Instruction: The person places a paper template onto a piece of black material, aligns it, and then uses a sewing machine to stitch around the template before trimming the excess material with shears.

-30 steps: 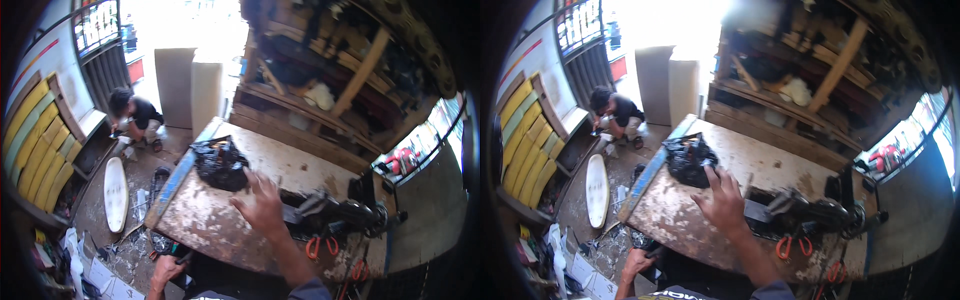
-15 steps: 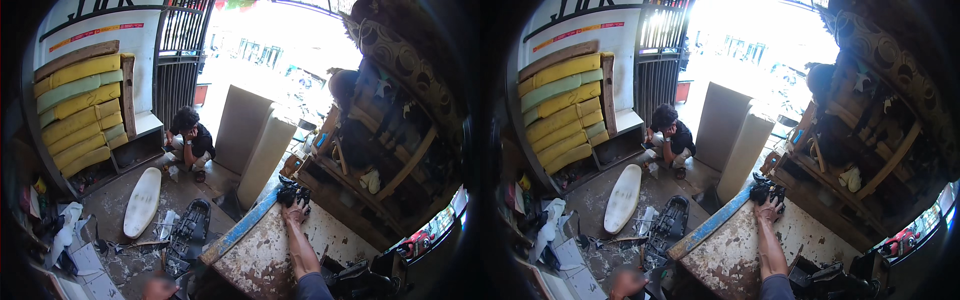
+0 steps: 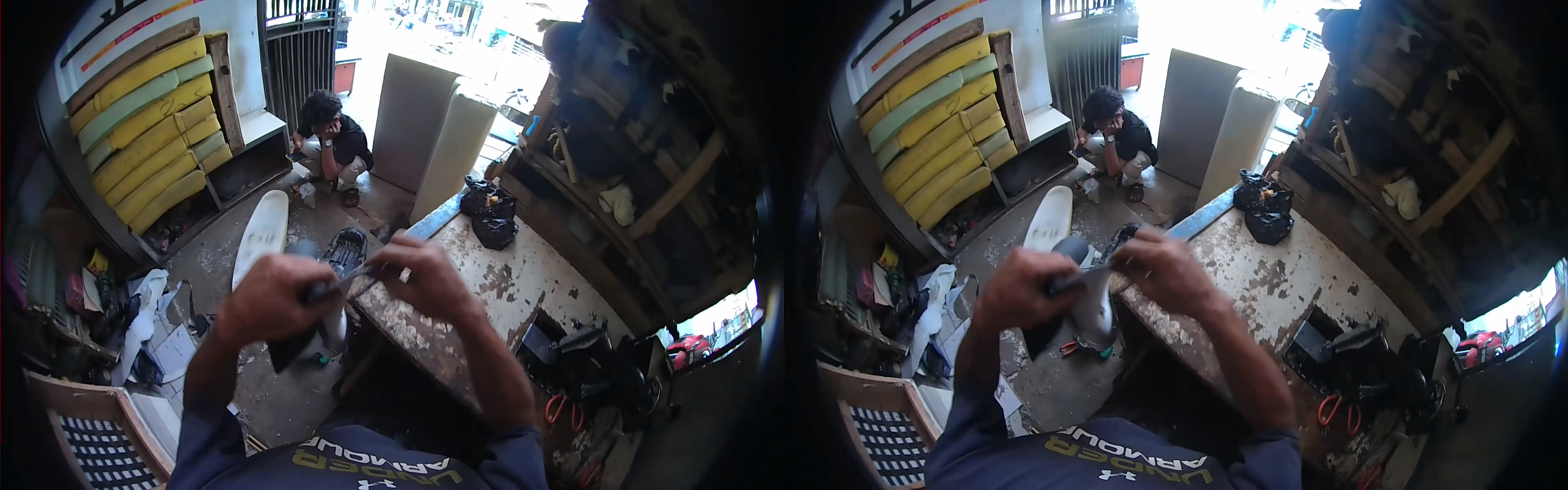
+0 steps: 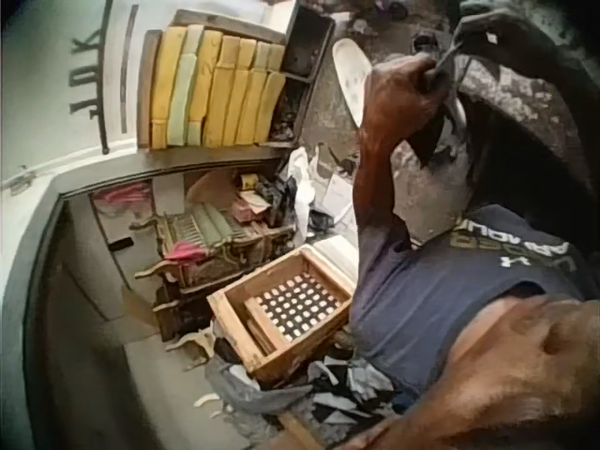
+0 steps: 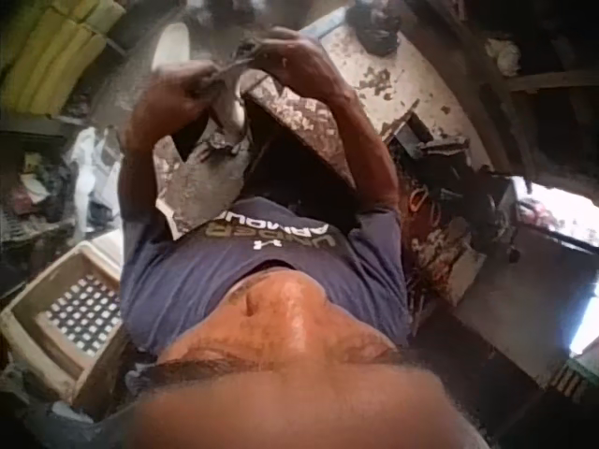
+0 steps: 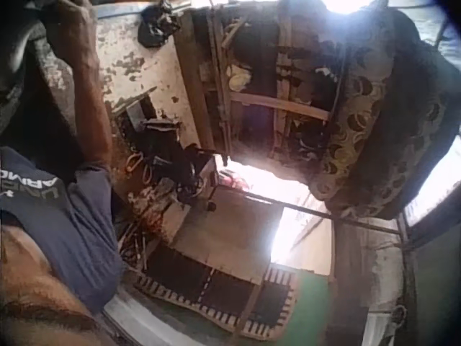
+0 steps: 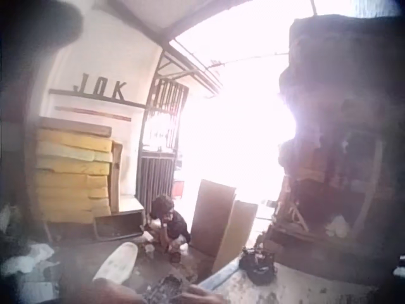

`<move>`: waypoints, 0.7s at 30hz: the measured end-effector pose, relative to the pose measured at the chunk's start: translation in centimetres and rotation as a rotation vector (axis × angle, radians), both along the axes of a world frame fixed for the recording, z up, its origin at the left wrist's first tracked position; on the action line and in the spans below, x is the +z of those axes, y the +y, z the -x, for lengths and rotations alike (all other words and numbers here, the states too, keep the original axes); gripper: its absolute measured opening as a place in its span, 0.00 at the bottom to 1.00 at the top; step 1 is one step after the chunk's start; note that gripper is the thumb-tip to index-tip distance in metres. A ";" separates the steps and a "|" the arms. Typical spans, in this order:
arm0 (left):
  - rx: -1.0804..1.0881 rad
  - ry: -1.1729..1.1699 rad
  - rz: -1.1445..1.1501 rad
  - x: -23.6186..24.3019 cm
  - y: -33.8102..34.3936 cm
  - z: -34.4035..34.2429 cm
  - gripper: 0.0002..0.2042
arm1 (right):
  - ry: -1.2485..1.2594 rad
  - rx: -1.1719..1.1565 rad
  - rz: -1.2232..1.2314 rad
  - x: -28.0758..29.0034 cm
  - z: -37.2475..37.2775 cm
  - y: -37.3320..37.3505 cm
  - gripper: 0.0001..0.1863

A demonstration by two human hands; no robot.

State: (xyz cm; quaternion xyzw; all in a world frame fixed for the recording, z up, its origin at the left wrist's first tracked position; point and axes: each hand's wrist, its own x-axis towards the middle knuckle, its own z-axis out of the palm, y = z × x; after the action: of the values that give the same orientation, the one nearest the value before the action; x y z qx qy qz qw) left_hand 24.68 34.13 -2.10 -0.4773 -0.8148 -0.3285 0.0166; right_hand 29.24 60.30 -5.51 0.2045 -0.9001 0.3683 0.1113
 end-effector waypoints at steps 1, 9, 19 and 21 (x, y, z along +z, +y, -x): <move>0.104 0.060 0.010 1.4 0.0 -0.6 0.10 | 0.116 -0.076 -0.119 1.5 -1.0 0.8 0.10; 0.487 0.342 0.039 6.0 -2.2 -1.9 0.21 | 0.429 -0.149 -0.318 10.5 -0.8 1.6 0.06; 0.924 0.378 0.171 16.0 -9.6 12.6 0.11 | 0.316 -0.467 -0.529 16.1 14.5 1.0 0.12; 0.949 0.499 0.131 20.8 -10.1 13.7 0.11 | 0.349 -0.517 -0.440 18.2 16.7 1.1 0.12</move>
State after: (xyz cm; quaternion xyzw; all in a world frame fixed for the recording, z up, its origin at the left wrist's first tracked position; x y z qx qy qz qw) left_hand 10.96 24.00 18.72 -0.1202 -0.9311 -0.1101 0.3264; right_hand 12.57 61.45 12.68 0.0493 -0.9471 0.0856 0.3054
